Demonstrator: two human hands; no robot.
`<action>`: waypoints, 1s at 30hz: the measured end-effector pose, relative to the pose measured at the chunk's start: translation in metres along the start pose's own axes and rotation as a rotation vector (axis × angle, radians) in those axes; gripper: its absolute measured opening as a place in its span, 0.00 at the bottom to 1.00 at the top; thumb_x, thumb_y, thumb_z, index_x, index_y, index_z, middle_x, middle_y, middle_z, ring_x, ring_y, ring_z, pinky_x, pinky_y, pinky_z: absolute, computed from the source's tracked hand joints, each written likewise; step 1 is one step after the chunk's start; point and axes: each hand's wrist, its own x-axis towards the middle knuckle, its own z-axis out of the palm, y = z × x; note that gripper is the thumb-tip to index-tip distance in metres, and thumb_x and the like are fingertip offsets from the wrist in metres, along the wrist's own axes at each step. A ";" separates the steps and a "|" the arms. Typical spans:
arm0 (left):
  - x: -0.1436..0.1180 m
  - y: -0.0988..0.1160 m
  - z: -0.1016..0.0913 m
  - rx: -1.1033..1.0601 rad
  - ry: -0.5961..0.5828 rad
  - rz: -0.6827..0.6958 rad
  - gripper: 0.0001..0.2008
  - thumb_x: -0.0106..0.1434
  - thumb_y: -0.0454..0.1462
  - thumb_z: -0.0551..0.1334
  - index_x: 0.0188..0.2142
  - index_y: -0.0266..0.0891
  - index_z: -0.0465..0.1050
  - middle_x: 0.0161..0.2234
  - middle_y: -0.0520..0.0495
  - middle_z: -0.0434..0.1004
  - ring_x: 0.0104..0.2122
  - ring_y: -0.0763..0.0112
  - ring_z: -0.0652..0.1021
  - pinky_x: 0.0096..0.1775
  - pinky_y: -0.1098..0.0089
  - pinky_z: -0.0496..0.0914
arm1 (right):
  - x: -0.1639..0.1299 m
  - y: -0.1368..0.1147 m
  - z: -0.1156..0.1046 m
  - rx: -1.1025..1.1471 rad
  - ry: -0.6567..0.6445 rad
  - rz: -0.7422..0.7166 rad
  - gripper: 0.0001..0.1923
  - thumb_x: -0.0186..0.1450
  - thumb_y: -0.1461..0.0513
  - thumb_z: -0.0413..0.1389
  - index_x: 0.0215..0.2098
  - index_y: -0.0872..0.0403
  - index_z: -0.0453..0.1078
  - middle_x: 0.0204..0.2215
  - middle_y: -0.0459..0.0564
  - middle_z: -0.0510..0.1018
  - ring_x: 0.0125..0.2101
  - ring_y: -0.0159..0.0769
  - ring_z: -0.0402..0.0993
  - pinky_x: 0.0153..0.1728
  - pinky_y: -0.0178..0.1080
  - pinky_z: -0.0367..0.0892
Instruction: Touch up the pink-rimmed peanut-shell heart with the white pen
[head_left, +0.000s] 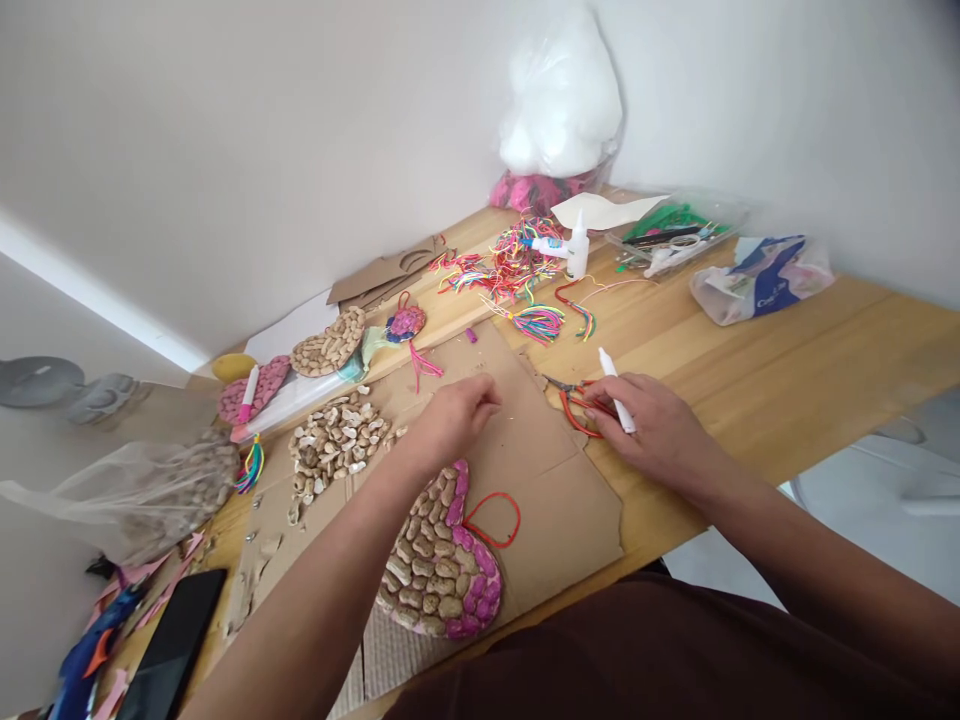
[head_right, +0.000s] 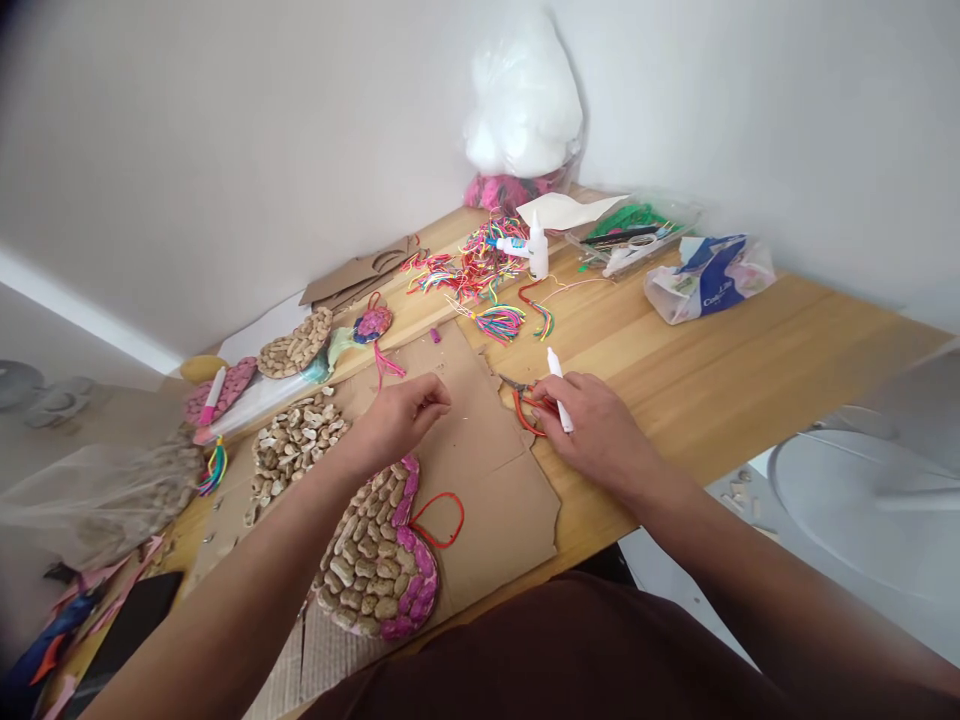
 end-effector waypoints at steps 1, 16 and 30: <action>0.005 0.005 0.006 0.001 -0.017 0.017 0.05 0.62 0.30 0.58 0.35 0.41 0.72 0.33 0.51 0.79 0.34 0.70 0.78 0.39 0.71 0.70 | 0.000 0.000 0.000 -0.003 -0.002 0.004 0.06 0.68 0.62 0.53 0.42 0.52 0.71 0.41 0.52 0.79 0.43 0.46 0.74 0.45 0.46 0.68; 0.015 -0.002 0.022 0.075 -0.028 0.009 0.07 0.64 0.31 0.61 0.37 0.39 0.78 0.36 0.47 0.81 0.37 0.67 0.79 0.42 0.68 0.71 | -0.001 0.001 0.001 0.010 0.019 -0.017 0.05 0.68 0.61 0.54 0.42 0.52 0.70 0.40 0.52 0.79 0.43 0.44 0.74 0.45 0.46 0.68; 0.026 0.003 0.026 0.201 -0.146 0.140 0.06 0.60 0.29 0.58 0.32 0.39 0.73 0.33 0.44 0.75 0.33 0.64 0.76 0.39 0.66 0.70 | 0.001 -0.001 -0.001 0.009 -0.001 0.003 0.06 0.68 0.62 0.52 0.42 0.51 0.71 0.41 0.53 0.79 0.44 0.48 0.75 0.44 0.48 0.69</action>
